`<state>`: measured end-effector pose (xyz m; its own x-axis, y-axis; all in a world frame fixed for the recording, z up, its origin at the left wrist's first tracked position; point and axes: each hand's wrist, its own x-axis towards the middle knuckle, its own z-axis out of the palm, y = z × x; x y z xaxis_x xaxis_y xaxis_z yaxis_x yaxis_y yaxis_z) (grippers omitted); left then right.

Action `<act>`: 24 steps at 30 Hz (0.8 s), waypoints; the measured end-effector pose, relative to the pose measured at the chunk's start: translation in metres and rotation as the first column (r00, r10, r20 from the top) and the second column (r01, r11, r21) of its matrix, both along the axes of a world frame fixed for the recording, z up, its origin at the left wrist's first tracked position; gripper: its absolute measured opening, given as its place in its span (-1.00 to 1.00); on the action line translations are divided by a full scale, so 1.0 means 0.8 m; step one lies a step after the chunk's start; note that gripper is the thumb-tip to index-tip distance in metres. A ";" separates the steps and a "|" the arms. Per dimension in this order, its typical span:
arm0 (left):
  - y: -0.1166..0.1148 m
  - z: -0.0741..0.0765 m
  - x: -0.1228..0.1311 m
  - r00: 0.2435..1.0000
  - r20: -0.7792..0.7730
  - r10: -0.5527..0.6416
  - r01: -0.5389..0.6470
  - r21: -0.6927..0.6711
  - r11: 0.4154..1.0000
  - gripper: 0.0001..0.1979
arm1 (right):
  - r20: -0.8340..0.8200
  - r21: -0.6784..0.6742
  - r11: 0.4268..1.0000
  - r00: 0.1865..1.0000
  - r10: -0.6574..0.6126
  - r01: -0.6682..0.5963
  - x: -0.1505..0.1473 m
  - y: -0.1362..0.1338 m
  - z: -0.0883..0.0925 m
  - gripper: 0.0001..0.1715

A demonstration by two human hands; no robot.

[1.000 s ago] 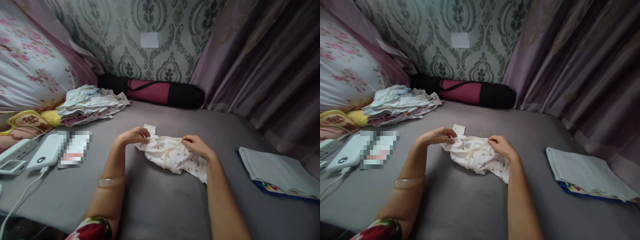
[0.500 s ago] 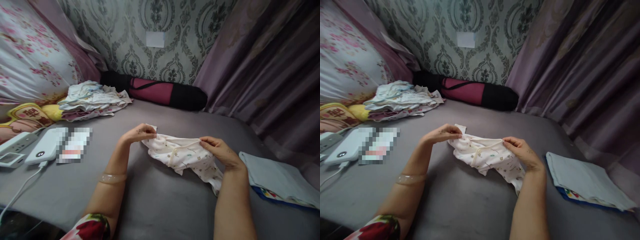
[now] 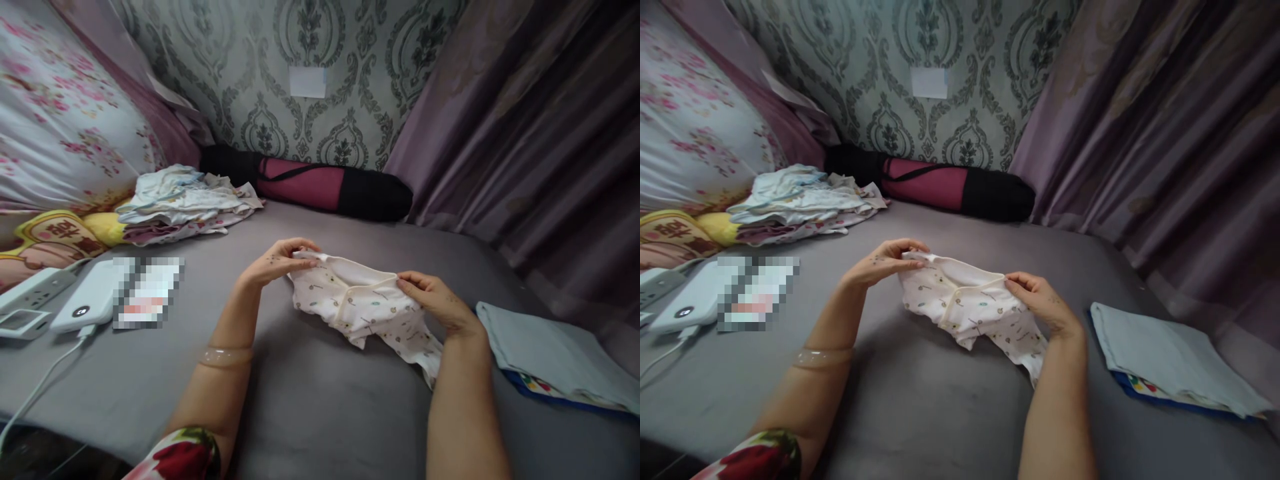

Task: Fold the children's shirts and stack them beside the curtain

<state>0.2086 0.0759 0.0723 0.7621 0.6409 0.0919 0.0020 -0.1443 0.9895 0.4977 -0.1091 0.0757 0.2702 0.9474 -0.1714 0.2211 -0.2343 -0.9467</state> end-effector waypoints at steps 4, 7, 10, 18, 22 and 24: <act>0.001 -0.005 0.003 0.993 -0.108 0.055 -0.051 0.039 0.998 -0.61 | 0.029 -0.026 0.998 0.997 0.065 -0.064 0.000 0.003 0.000 -0.44; -0.001 -0.005 0.005 0.976 -0.181 0.120 -0.104 0.098 0.990 -0.61 | 0.044 -0.033 0.988 0.988 0.150 -0.149 -0.005 0.000 0.010 -0.46; -0.003 0.004 0.003 0.971 -0.178 0.162 -0.140 0.130 0.982 -0.62 | 0.083 -0.049 0.972 0.969 0.234 -0.231 -0.011 -0.003 0.023 -0.47; 0.001 0.080 -0.024 0.983 -0.069 0.171 -0.143 0.293 0.945 -0.67 | 0.480 0.042 0.985 0.868 0.129 -0.169 -0.014 0.007 0.065 -0.52; -0.016 0.146 -0.039 0.976 0.002 0.217 -0.191 0.485 0.854 -0.69 | 0.617 0.282 0.944 0.785 -0.042 -0.171 -0.020 0.006 0.118 -0.50; -0.027 0.175 -0.044 0.935 0.154 0.321 -0.347 0.598 0.723 -0.72 | 0.660 0.426 0.893 0.726 -0.194 -0.148 -0.031 0.000 0.149 -0.54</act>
